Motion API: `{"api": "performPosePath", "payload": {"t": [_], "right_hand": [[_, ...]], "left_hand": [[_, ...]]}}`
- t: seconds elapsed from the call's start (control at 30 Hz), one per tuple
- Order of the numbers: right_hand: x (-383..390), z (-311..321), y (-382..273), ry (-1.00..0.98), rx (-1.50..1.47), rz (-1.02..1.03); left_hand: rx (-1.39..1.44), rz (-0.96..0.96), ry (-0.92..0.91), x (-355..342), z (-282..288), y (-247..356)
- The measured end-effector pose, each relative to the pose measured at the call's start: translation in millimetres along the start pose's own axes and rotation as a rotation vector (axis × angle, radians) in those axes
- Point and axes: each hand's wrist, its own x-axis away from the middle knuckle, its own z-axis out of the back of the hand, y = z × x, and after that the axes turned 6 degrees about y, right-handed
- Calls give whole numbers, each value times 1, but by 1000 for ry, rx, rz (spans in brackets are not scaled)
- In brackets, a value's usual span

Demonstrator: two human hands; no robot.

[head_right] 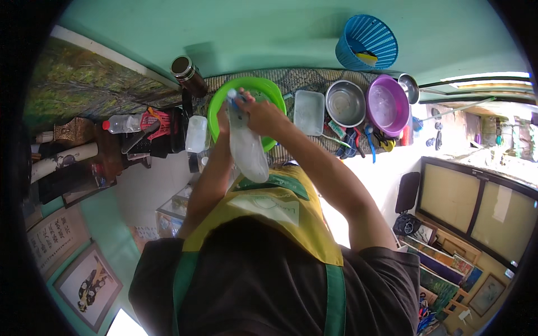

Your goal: Cleaning and scrubbing the white sole or insole of a shoe using soapy water and a brush.

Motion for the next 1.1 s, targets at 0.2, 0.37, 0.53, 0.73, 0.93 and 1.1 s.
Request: {"api": "performPosePath", "payload": {"t": [0.2,0.37,0.53,0.73,0.93,1.1], "right_hand": [[14,11,-15,-109,174,5],[1,9,-32,-20,221,-202],[-10,-2,-2,47,225,-102],[-7,16,6,-209,100,85],[-6,4,1,-22,37,39],[-22,11,-14,113,47,-73]], "left_hand": [[43,-99,168,-1,0,20],[98,-83,462,-8,-11,25],[-156,47,429,-5,-27,6],[-95,9,218,-7,-10,25],[148,-36,263,-13,-4,29],[-48,77,128,-17,-4,31]]}}
